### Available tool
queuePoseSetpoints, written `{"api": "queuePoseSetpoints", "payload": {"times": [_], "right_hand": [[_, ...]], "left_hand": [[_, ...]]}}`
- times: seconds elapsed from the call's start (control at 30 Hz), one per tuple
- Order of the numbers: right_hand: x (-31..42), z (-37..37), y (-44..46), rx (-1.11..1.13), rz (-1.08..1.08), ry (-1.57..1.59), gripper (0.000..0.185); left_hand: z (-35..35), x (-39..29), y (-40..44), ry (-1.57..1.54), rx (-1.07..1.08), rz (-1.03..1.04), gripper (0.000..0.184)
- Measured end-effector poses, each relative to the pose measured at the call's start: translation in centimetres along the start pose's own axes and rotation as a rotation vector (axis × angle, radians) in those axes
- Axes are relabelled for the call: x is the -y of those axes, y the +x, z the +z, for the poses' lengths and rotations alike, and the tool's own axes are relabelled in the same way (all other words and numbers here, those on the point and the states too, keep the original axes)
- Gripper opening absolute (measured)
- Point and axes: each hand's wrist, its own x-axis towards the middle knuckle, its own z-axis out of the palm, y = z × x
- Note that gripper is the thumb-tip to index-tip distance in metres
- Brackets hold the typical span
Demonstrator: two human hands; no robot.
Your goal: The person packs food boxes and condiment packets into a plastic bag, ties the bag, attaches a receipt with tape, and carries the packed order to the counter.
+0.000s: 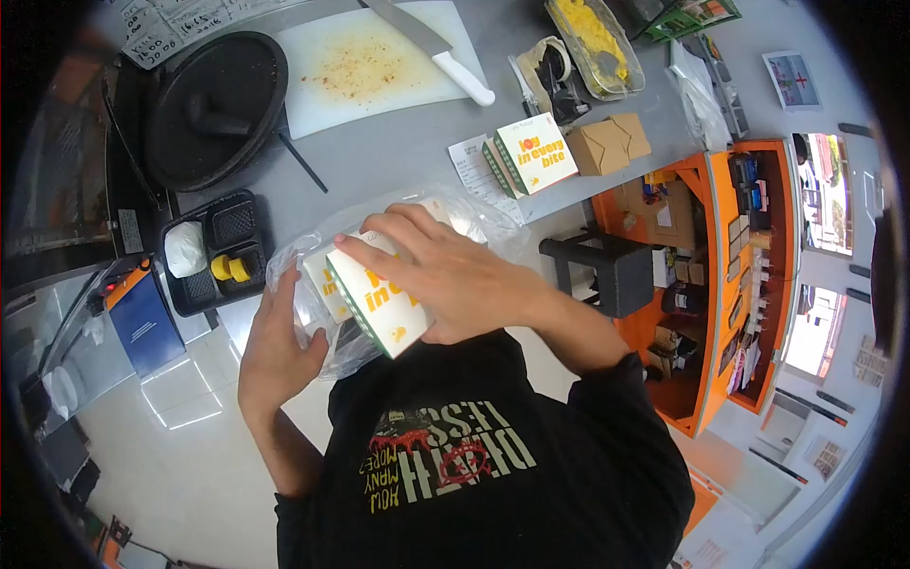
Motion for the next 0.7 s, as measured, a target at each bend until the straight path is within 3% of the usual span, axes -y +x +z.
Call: {"api": "queuePoseSetpoints", "payload": {"times": [0.17, 0.37, 0.5, 0.6, 0.7], "right_hand": [[-0.3, 2.7, -0.8, -0.064, 0.021, -0.001, 0.110], [-1.6, -4.3, -4.4, -0.264, -0.052, 0.120, 0.112], [-6.2, -8.7, -8.0, -0.375, 0.286, -0.346, 0.111], [-12.0, -9.5, -8.4, -0.257, 0.378, -0.358, 0.112], [-13.3, -9.4, -5.9, -0.271, 0.312, -0.376, 0.114]], "left_hand": [[0.3, -0.4, -0.9, -0.013, -0.013, -0.002, 0.093], [-0.4, -1.6, -0.4, 0.018, 0.001, 0.031, 0.087], [-0.8, -3.0, -0.7, 0.006, -0.007, -0.038, 0.081], [-0.4, -3.5, -0.6, 0.078, -0.051, -0.041, 0.079], [-0.4, -3.9, -0.5, 0.112, -0.060, -0.029, 0.081]]}}
